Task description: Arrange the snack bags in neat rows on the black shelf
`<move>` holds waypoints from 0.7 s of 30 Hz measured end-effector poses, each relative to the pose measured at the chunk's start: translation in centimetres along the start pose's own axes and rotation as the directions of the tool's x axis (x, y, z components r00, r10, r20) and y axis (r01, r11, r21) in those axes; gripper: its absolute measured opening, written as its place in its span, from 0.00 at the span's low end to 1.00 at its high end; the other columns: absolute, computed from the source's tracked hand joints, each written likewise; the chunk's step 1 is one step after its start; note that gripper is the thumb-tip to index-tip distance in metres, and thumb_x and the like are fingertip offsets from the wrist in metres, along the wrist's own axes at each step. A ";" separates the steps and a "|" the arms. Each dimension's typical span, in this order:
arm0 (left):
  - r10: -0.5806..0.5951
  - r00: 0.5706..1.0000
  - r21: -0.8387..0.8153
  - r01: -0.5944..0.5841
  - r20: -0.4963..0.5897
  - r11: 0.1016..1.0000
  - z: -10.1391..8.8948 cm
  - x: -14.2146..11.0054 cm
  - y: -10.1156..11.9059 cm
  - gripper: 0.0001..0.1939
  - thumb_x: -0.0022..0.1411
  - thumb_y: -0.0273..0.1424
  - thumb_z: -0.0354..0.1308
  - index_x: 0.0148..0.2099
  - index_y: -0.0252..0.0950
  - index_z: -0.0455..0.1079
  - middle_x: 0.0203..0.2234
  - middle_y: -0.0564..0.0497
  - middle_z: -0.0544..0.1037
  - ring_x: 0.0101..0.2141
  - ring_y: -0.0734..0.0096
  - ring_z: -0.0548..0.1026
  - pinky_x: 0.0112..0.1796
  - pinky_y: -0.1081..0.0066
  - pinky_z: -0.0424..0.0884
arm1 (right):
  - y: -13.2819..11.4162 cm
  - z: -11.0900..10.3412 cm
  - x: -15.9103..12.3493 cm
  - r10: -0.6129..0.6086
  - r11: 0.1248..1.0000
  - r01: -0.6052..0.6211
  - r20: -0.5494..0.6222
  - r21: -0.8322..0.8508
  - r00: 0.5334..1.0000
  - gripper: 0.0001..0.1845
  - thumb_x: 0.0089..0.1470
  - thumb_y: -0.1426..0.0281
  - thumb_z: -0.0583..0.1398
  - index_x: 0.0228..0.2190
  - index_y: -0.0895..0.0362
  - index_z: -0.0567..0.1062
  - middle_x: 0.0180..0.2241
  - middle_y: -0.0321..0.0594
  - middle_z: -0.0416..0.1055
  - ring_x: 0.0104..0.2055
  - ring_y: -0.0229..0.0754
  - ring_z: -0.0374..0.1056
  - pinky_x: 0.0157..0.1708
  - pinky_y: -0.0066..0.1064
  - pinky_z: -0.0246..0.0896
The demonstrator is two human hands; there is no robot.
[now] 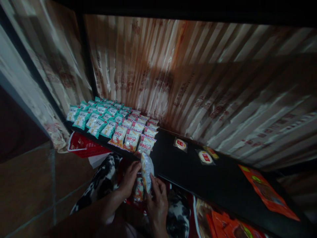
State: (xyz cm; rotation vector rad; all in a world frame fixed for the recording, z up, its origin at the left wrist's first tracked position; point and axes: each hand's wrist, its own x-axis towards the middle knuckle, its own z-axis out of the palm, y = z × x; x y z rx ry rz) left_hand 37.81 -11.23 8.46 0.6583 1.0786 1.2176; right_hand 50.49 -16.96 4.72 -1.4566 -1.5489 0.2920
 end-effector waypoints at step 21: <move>-0.034 0.994 -0.130 0.047 0.100 0.990 1.2 0.6 -0.3 0.32 0.48 0.44 0.67 0.53 0.35 0.68 0.39 0.44 0.79 0.40 0.58 0.77 0.42 0.63 0.71 | 0.4 -0.5 1.4 -0.223 0.974 0.218 0.099 0.054 0.970 0.23 0.52 0.79 0.51 0.45 0.50 0.76 0.42 0.43 0.71 0.43 0.42 0.70 0.41 0.32 0.70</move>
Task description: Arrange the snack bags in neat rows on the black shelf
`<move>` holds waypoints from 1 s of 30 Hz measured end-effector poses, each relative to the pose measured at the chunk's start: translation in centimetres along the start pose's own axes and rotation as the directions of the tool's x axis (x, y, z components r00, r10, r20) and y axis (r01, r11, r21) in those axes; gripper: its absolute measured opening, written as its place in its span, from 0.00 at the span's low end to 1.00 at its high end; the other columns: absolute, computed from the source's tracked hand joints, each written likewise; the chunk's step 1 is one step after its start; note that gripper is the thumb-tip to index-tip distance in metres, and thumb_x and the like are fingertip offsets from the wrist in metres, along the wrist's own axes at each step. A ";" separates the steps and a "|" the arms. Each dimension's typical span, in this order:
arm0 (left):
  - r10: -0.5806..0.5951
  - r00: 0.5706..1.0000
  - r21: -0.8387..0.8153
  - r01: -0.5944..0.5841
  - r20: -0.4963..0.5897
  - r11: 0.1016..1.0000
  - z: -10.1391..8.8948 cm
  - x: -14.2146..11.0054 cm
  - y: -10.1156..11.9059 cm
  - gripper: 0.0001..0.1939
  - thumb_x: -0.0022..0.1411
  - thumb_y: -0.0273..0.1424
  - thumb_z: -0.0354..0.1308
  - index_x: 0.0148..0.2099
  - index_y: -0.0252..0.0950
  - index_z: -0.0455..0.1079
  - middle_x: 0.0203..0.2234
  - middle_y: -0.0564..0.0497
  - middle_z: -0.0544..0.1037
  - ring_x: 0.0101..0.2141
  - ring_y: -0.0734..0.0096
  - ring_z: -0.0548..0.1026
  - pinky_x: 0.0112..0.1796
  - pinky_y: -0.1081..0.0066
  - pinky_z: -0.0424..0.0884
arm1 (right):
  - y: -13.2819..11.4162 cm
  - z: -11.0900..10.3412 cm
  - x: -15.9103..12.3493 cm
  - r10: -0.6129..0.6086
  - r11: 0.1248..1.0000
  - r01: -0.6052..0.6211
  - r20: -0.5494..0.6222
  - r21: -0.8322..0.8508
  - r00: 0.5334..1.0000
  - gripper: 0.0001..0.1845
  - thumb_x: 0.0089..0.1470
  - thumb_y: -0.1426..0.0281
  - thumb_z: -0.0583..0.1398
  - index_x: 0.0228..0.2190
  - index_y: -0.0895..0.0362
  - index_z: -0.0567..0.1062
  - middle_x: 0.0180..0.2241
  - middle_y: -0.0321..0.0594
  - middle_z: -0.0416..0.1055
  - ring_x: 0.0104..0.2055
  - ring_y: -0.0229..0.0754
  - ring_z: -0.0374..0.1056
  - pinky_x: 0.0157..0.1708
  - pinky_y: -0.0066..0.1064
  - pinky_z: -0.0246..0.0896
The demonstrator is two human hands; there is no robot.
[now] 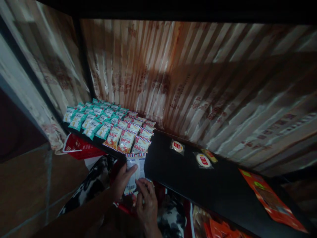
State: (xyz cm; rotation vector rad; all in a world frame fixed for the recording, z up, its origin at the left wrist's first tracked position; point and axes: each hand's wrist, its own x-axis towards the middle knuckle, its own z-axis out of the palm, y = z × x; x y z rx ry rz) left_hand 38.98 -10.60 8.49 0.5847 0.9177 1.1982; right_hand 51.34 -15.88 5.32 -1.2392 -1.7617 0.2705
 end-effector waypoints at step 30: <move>-0.048 0.993 0.053 0.054 -0.111 0.997 -0.5 -1.0 -0.5 0.25 0.47 0.42 0.63 0.47 0.34 0.71 0.37 0.45 0.80 0.38 0.57 0.77 0.37 0.66 0.70 | 0.4 0.7 1.3 0.551 0.770 -0.538 0.068 0.342 0.832 0.27 0.53 0.54 0.57 0.50 0.56 0.71 0.52 0.48 0.69 0.54 0.50 0.64 0.54 0.42 0.59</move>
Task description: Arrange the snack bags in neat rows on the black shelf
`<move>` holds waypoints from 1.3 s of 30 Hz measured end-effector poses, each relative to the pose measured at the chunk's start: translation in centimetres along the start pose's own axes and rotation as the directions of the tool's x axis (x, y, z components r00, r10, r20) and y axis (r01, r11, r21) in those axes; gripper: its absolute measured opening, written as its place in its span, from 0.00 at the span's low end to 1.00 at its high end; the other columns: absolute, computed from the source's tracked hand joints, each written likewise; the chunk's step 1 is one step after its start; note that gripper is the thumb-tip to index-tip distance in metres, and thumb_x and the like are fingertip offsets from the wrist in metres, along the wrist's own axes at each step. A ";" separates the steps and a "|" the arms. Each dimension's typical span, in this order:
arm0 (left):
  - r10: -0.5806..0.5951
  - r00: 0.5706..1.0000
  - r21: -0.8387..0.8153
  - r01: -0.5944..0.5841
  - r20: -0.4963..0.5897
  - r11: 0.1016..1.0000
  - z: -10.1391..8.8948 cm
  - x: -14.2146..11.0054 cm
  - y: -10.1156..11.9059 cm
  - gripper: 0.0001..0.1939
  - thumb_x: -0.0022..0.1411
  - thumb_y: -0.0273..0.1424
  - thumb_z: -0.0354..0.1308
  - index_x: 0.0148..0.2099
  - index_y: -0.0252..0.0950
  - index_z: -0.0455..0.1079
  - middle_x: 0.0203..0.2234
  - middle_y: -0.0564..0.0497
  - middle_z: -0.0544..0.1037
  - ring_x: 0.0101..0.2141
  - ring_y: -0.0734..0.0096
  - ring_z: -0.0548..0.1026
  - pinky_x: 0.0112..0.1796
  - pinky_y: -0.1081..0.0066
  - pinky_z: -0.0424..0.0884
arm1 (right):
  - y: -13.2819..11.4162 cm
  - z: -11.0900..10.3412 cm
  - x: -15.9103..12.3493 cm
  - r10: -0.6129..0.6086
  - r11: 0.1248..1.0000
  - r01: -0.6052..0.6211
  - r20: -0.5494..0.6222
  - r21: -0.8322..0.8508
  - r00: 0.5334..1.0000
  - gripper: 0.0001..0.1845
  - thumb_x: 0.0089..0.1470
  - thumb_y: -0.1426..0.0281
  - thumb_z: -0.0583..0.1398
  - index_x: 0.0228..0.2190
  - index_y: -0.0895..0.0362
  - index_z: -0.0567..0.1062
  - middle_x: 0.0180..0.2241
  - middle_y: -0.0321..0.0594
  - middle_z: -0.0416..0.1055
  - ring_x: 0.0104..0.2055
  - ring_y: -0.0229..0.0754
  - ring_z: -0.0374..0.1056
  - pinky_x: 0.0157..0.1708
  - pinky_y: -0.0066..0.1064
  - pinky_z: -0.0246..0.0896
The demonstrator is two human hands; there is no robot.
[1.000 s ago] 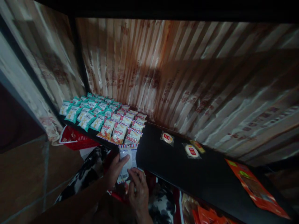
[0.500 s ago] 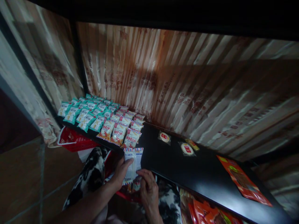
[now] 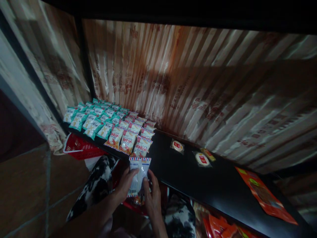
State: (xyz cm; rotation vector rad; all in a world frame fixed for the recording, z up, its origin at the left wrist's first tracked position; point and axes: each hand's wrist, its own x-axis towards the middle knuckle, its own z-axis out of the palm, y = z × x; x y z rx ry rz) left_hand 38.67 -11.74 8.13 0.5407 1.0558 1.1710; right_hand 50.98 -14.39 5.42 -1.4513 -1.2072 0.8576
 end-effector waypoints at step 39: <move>-0.005 0.993 -0.029 0.008 0.114 1.000 0.7 -1.0 -0.2 0.35 0.45 0.46 0.67 0.52 0.34 0.67 0.41 0.42 0.78 0.43 0.55 0.76 0.45 0.63 0.69 | -1.7 -0.6 1.0 0.267 0.940 -0.271 0.048 0.206 0.962 0.32 0.39 0.46 0.62 0.38 0.58 0.77 0.39 0.45 0.77 0.40 0.51 0.72 0.34 0.33 0.67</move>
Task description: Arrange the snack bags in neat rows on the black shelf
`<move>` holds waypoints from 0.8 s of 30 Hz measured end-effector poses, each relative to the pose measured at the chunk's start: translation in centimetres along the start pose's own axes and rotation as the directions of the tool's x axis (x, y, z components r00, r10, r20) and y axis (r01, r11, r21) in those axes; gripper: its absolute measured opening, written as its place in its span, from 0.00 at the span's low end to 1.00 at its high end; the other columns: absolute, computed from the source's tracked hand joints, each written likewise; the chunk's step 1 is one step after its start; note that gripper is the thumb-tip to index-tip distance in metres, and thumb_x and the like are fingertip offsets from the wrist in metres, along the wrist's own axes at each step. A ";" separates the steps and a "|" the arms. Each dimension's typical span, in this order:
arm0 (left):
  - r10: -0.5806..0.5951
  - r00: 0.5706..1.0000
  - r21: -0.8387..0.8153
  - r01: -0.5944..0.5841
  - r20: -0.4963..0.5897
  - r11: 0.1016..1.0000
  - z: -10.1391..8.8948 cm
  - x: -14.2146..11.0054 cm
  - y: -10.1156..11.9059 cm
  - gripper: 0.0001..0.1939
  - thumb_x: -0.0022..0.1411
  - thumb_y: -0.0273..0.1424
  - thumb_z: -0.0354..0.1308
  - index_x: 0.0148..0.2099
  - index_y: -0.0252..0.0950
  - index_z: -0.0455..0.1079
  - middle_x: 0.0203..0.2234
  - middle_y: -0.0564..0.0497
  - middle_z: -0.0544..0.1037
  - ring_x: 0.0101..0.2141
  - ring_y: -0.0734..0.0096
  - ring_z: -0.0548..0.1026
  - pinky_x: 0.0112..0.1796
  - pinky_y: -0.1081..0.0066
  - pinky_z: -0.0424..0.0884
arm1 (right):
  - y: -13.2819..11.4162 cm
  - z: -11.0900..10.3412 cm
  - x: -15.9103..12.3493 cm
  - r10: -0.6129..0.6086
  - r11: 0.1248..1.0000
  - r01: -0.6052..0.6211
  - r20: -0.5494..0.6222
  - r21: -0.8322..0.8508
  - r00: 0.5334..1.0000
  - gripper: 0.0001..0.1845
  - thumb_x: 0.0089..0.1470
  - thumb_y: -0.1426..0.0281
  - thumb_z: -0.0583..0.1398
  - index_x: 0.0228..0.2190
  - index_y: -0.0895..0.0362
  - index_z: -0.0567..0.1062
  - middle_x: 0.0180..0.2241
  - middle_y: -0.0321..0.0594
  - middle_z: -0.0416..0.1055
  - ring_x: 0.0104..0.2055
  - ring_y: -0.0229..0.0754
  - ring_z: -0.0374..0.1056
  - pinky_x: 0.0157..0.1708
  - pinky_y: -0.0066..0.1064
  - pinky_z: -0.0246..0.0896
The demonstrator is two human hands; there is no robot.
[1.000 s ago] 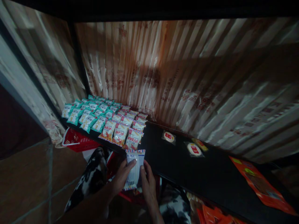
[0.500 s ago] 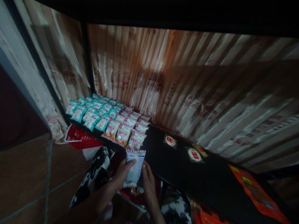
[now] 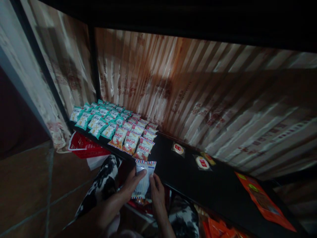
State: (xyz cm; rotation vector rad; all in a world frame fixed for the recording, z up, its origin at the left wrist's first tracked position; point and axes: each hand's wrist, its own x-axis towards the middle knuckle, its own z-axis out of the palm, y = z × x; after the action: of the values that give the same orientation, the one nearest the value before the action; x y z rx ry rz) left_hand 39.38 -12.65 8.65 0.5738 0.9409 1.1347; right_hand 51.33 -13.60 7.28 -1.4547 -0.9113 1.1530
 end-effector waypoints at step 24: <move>-0.003 1.000 0.082 0.002 0.016 0.997 1.2 1.4 1.2 0.30 0.47 0.46 0.65 0.49 0.34 0.71 0.39 0.43 0.80 0.42 0.55 0.77 0.46 0.62 0.70 | -0.2 -0.4 1.4 0.049 0.995 -0.048 -0.005 0.087 0.999 0.33 0.39 0.46 0.62 0.40 0.58 0.77 0.39 0.43 0.77 0.43 0.51 0.71 0.40 0.34 0.67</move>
State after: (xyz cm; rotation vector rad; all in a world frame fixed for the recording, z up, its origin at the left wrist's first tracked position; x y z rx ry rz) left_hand 40.01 -10.87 9.73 0.6470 0.9778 1.0920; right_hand 52.08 -12.36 7.21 -1.4159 -0.8149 1.2081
